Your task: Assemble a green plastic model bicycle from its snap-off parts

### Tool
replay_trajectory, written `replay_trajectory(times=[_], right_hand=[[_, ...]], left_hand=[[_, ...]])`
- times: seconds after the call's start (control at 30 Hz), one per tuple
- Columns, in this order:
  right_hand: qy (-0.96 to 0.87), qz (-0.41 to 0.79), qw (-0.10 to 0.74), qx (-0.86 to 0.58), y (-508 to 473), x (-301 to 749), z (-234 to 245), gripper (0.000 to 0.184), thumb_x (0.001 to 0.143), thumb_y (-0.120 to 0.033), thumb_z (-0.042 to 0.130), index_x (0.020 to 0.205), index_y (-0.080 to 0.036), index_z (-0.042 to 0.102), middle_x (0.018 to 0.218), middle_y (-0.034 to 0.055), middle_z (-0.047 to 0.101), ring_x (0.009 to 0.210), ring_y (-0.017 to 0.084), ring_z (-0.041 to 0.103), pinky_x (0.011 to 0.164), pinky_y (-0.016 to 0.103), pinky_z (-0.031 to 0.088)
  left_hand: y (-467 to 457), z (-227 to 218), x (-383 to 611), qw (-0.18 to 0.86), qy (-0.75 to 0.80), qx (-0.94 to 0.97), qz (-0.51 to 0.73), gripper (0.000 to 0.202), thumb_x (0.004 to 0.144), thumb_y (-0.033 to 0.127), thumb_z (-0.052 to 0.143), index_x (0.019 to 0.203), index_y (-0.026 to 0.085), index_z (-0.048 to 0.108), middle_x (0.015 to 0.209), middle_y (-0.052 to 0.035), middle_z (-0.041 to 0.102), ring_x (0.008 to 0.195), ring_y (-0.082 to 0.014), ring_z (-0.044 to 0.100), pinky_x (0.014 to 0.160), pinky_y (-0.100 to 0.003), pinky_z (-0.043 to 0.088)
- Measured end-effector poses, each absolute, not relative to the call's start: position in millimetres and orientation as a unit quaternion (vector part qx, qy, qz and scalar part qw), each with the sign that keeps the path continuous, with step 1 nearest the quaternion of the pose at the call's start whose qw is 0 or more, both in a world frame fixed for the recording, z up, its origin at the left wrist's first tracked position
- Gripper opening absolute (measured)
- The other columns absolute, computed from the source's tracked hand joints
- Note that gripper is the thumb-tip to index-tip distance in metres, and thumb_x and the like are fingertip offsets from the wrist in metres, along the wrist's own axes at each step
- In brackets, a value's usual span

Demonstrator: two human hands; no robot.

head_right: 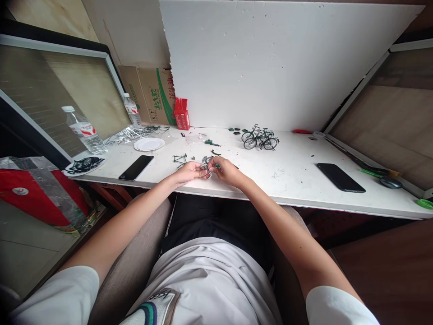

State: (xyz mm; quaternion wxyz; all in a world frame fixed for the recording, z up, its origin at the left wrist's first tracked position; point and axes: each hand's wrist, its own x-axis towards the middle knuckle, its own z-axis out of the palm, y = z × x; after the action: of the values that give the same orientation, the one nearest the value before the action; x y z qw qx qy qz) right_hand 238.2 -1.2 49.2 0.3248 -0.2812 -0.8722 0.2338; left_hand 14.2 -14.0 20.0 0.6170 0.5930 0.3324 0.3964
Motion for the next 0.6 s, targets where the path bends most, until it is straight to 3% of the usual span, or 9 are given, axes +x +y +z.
replay_trajectory(times=[0.6], right_hand=[[-0.881, 0.218, 0.310, -0.283, -2.6, 237.3, 49.5, 0.008, 0.095, -0.024, 0.055, 0.098, -0.022, 0.063, 0.103, 0.0098, 0.071, 0.095, 0.025, 0.065, 0.085, 0.037, 0.050]], left_hand=[[-12.4, 15.3, 17.0, 0.613, 0.347, 0.581, 0.408, 0.051, 0.066, 0.042, 0.100, 0.097, 0.009, 0.078, 0.091, -0.0110, 0.077, 0.090, -0.0219, 0.074, 0.099, -0.044, 0.056]])
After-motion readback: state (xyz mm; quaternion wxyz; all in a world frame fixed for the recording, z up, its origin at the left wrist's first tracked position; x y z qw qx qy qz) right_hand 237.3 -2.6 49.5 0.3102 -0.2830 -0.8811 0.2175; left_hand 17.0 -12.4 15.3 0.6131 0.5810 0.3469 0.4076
